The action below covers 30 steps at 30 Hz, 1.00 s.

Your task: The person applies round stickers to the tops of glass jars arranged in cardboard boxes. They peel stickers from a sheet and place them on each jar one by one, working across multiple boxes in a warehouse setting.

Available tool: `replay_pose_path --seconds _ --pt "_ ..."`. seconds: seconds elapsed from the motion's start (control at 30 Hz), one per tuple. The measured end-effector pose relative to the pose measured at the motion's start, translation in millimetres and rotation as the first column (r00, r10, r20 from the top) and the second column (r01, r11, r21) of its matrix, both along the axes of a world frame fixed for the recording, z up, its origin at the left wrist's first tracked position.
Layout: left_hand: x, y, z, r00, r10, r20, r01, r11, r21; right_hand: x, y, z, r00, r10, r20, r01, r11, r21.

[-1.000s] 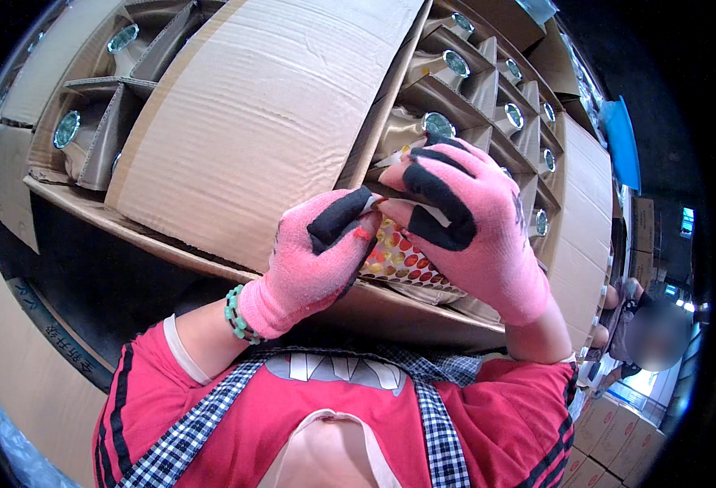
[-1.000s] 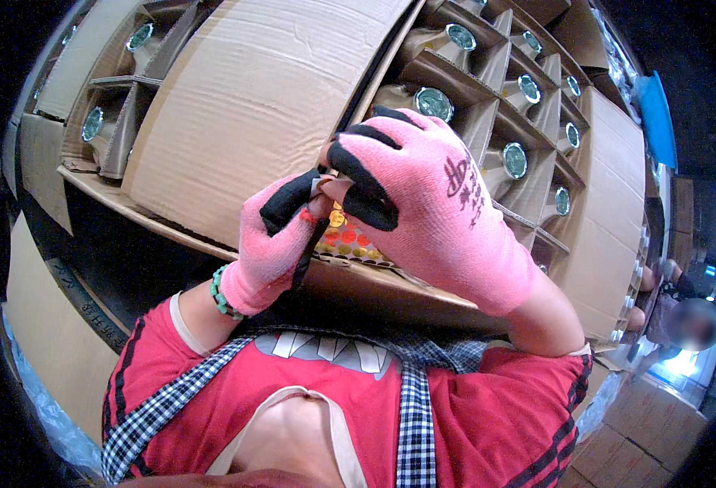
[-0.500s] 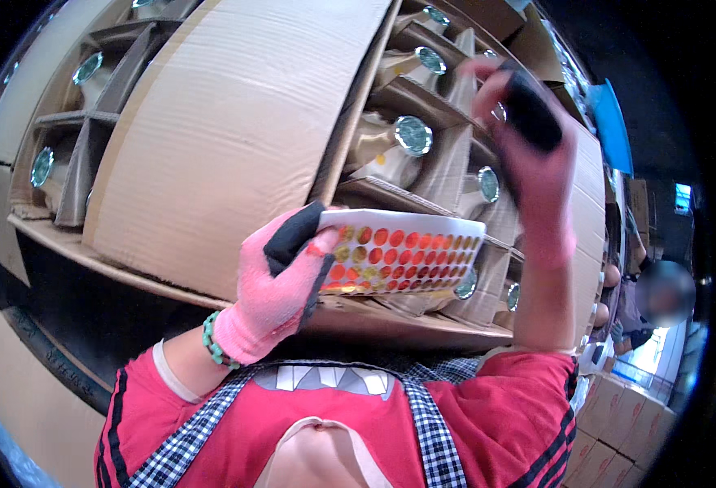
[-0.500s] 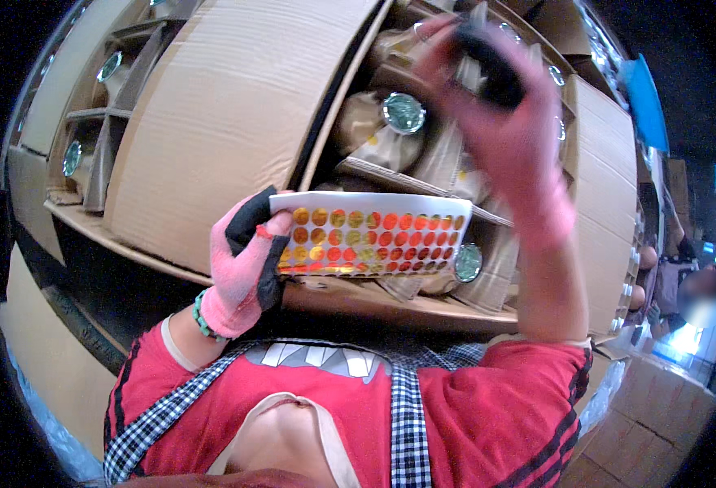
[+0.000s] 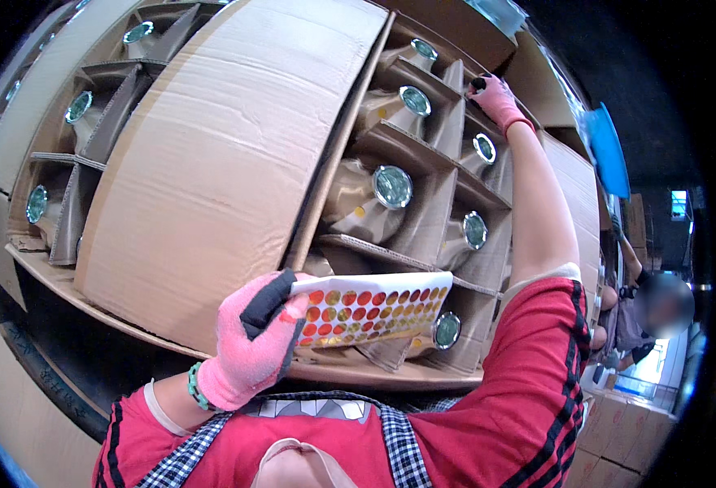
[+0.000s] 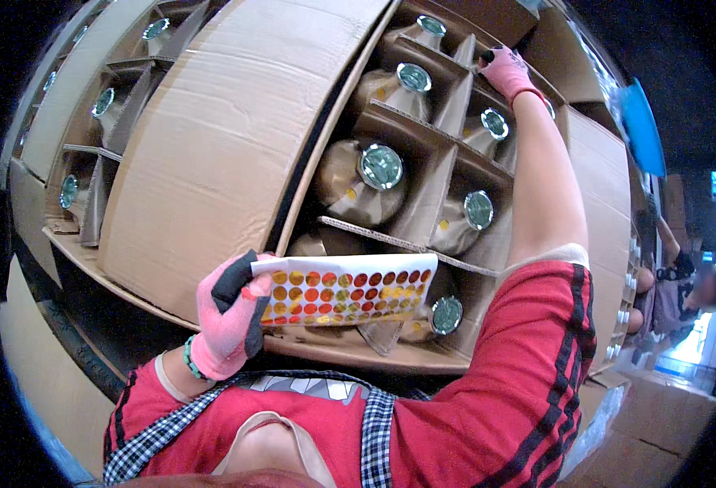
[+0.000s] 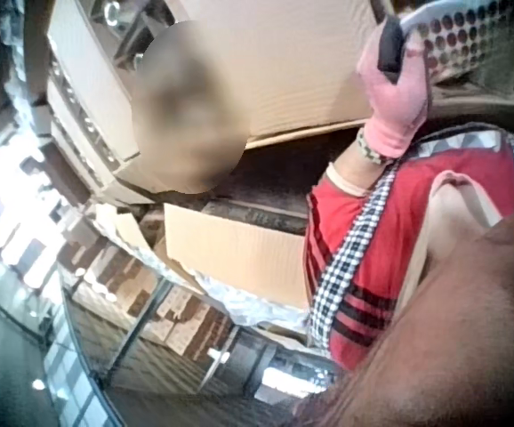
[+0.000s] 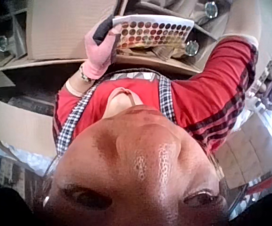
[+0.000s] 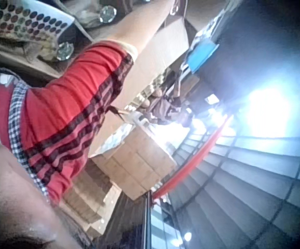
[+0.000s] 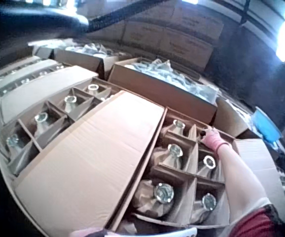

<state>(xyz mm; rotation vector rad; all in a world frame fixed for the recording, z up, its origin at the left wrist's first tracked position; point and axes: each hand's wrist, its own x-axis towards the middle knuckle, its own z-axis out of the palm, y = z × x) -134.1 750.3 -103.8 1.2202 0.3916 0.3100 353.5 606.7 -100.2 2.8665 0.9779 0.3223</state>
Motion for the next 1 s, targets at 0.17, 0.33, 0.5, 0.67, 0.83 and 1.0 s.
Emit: replay_pose_path --seconds 0.17,0.33,0.5,0.67,0.83,1.0 --pt "0 0 -3 0.999 -0.024 -0.033 0.026 0.998 0.061 28 -8 -12 0.999 -0.047 -0.015 0.044 0.983 -0.178" --pt "3 5 0 0.999 -0.016 0.052 0.006 0.985 0.175 -8 24 -2 0.984 0.009 0.178 0.065 0.913 -0.403" --pt "5 6 -6 0.989 -0.032 0.143 0.009 0.987 0.158 -9 12 -7 0.888 0.050 0.457 0.087 0.958 -0.274" --pt "2 9 -6 0.992 -0.071 0.103 0.055 0.987 0.150 -121 19 50 0.991 -0.002 0.137 -0.052 0.919 0.390" --pt "-3 5 -4 1.000 0.010 0.011 -0.008 0.981 -0.193 -313 15 100 0.797 0.517 -0.312 -0.301 0.788 0.537" --pt "1 3 -10 0.984 -0.022 0.175 0.041 0.993 -0.108 -357 -10 92 0.769 0.331 -0.547 -0.168 0.930 0.326"
